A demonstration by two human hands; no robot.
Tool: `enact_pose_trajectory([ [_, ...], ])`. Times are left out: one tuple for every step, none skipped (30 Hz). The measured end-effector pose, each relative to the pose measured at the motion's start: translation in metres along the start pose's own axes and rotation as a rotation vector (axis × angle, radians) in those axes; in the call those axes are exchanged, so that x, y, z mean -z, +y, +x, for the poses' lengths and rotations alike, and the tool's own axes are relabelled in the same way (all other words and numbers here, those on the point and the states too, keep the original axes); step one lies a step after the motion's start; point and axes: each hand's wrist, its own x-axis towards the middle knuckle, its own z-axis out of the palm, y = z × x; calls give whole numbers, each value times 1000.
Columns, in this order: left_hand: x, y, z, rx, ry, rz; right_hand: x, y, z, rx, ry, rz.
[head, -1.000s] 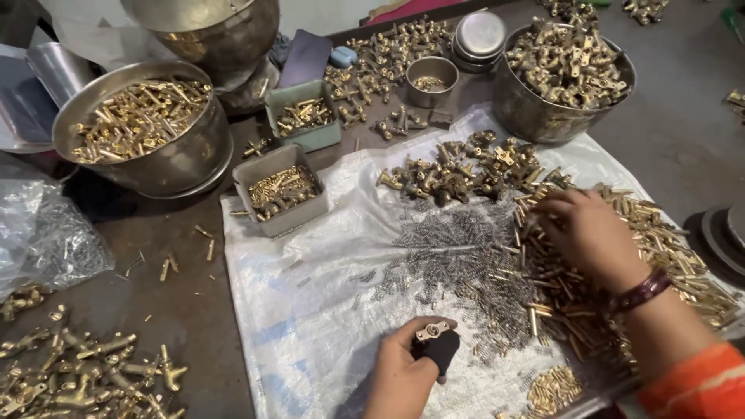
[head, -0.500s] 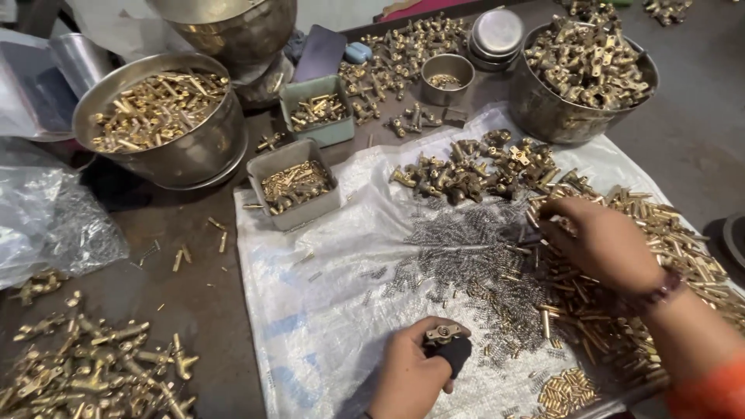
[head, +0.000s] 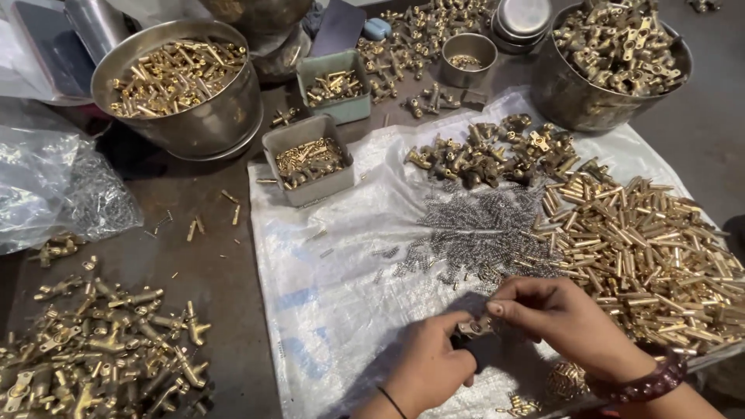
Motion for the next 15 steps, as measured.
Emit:
enact_pose_trajectory([
  [1,4,-1,-2,1,-5,1,-3,1,-1,-1,-5],
  [2,7,-3,-9,-2,19,1,-5,1,29,-10,-45],
  [2,10,-6,-16,-6,43,1,-7,1,59,-20,-85],
  [3,7,-5,-12,-5,42,-2,-12,1,56,-24,-84],
  [2,3,-4,9,-11,14,-4,-18,-1,45,-18,-94],
  [3,1,-3,27,-17,-11,-6,-24,-1,39,-12,-104],
  [4,4,-5,29,-15,-10,-7,-24,-1,40,-13,-102],
  [4,7,-5,45,-17,26,-6,-25,-1,53,-7,-112],
  [4,11,-6,62,-18,62,-5,-26,-2,67,0,-122],
  [4,9,-5,58,-21,64,-2,-24,-1,69,4,-122],
  [4,7,-4,54,-53,91,1,-21,0,139,-39,-151],
  [4,4,-4,50,-84,118,3,-18,0,208,-82,-178],
  [2,-3,-1,48,-86,121,1,-24,-3,211,-79,-177],
  [0,-11,2,14,-105,28,0,-31,-7,275,-94,-268],
  [-2,-18,4,-19,-124,-65,-2,-37,-10,340,-108,-359],
])
